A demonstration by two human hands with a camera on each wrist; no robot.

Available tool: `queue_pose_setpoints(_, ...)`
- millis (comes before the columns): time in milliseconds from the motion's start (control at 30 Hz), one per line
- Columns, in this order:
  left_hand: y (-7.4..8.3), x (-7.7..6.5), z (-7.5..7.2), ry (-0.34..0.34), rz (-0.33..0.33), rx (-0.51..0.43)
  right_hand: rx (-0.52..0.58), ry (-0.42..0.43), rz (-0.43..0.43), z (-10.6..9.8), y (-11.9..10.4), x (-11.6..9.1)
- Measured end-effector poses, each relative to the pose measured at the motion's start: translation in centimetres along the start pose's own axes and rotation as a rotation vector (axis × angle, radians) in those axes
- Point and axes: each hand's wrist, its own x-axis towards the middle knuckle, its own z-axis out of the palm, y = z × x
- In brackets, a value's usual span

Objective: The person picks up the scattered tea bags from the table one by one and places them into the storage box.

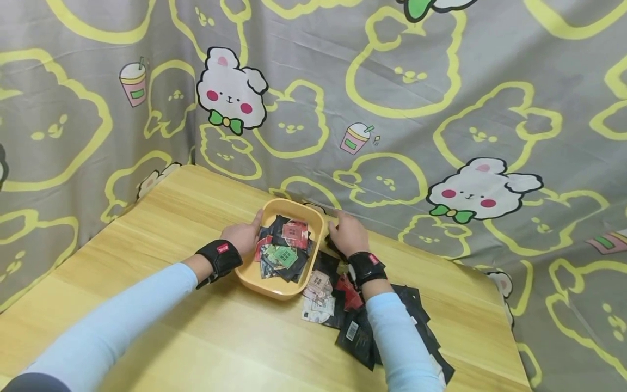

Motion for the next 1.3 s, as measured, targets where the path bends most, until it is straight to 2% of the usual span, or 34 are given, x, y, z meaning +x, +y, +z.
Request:
queue_pose_setpoints(167, 0.1, 0.2, 0.0, -0.005, -0.008, -0.005, 0.014, -0.051, 0.072, 0.9, 3.3, -0.6)
queue_pose_setpoints(367, 0.2, 0.5, 0.1, 0.008, 0.003, 0.001, -0.021, -0.087, 0.107, 1.9, 5.0, -0.9)
queue_pose_setpoints(600, 0.5, 0.1, -0.3, -0.009, 0.001, -0.002, 0.023, -0.305, 0.132, 3.2, 6.3, -0.9)
queue_pose_setpoints(667, 0.6, 0.0, -0.4, -0.017, -0.002, -0.004, 0.017, -0.335, 0.128, 3.4, 6.6, -1.0)
queue_pose_setpoints(900, 0.7, -0.1, -0.5, -0.014, -0.004, 0.002, 0.018, -0.291, 0.092, 3.2, 6.2, -0.7)
queue_pose_setpoints(1100, 0.6, -0.3, -0.8, 0.006, 0.007, -0.007, 0.027, -0.294, 0.044, 3.1, 6.1, -0.4)
queue_pose_setpoints(1233, 0.5, -0.5, -0.8, 0.013, 0.0, -0.009, -0.043, -0.208, 0.002, 3.4, 6.0, -0.6)
queue_pose_setpoints(1300, 0.5, -0.5, -0.9, 0.003, -0.002, -0.002, -0.062, -0.13, -0.003, 3.3, 6.1, -0.9)
